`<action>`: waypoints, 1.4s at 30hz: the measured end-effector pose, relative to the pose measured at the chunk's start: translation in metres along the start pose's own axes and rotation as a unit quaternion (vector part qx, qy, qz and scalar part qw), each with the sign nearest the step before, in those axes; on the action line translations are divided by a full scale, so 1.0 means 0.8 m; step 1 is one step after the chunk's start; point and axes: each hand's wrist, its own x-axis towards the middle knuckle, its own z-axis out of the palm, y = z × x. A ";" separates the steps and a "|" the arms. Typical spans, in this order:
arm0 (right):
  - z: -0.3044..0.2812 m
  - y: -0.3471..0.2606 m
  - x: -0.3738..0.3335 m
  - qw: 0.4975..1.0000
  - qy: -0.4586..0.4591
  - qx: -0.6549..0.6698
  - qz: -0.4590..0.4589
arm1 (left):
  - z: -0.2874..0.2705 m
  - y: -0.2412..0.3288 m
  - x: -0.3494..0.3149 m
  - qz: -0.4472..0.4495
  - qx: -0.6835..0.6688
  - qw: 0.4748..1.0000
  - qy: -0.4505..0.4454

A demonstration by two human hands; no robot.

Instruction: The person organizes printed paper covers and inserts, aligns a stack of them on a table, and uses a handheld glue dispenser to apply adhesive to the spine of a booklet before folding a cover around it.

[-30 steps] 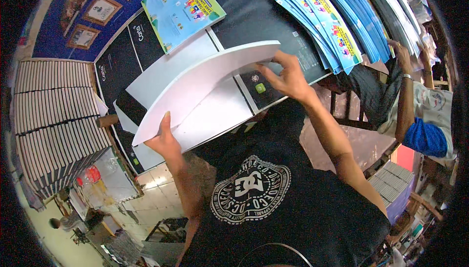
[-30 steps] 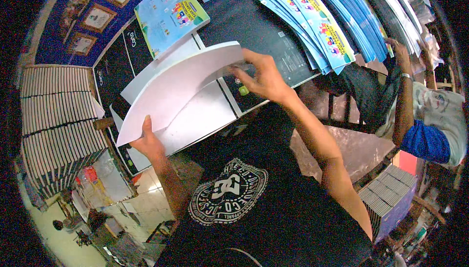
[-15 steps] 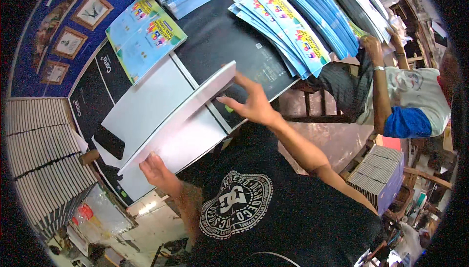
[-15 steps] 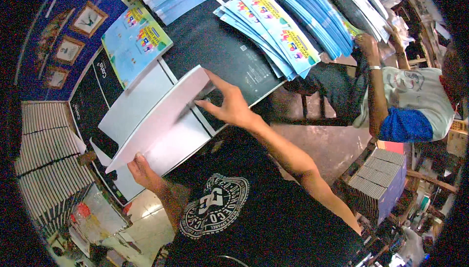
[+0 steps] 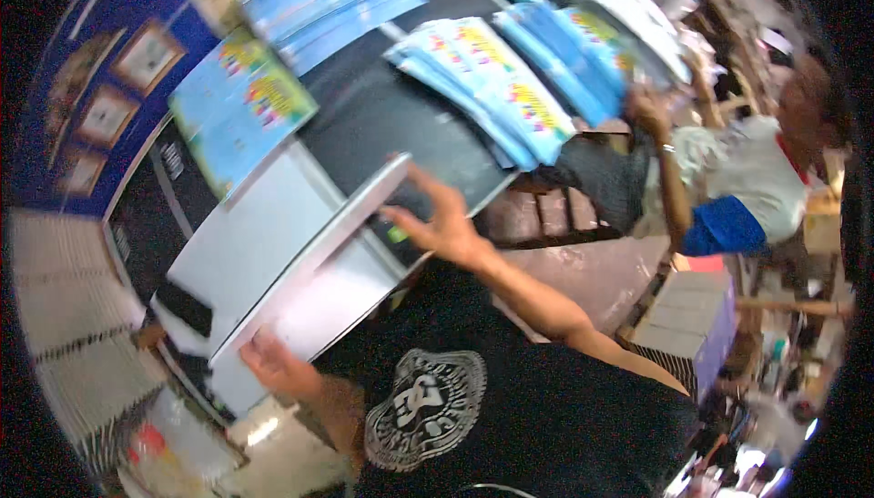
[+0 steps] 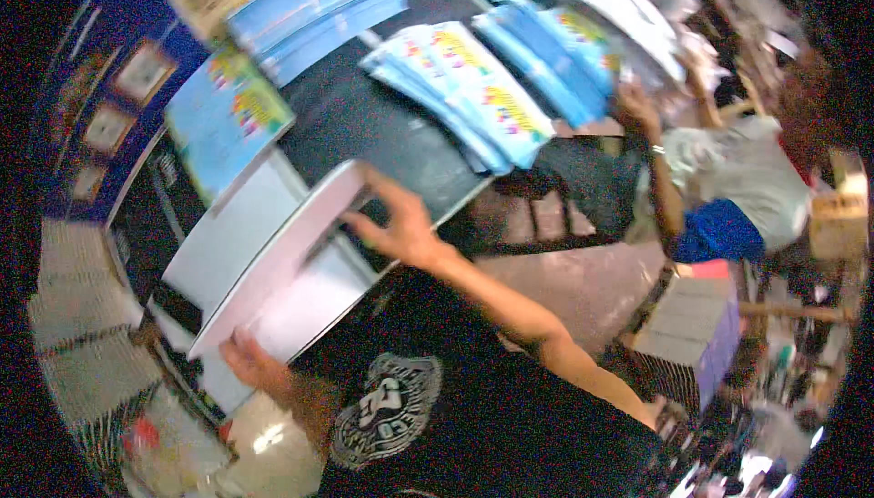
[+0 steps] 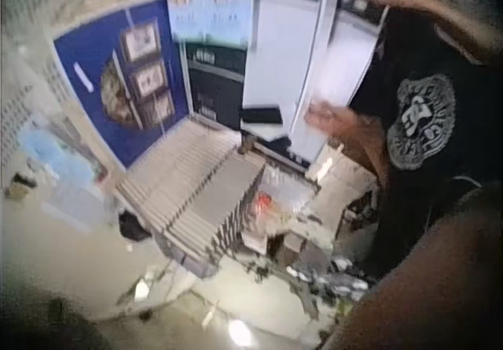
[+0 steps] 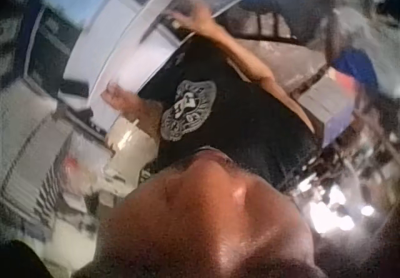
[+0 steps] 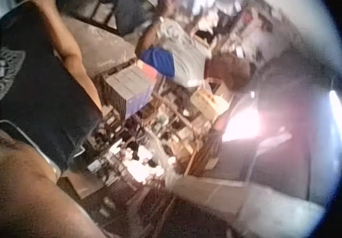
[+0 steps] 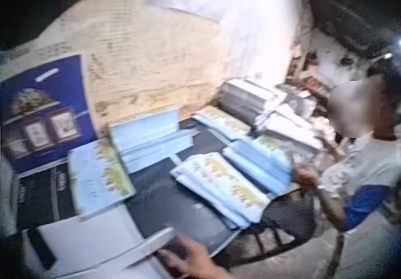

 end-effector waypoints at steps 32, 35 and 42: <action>-0.001 -0.014 0.016 0.998 0.029 0.060 -0.015 | 0.001 -0.005 0.023 0.036 0.115 0.990 0.066; 0.006 -0.031 0.016 0.995 -0.003 0.095 0.023 | -0.005 0.018 0.018 -0.017 0.133 0.988 0.081; -0.002 -0.020 0.003 0.996 0.031 0.081 0.030 | -0.005 -0.007 0.015 0.026 0.068 0.996 0.052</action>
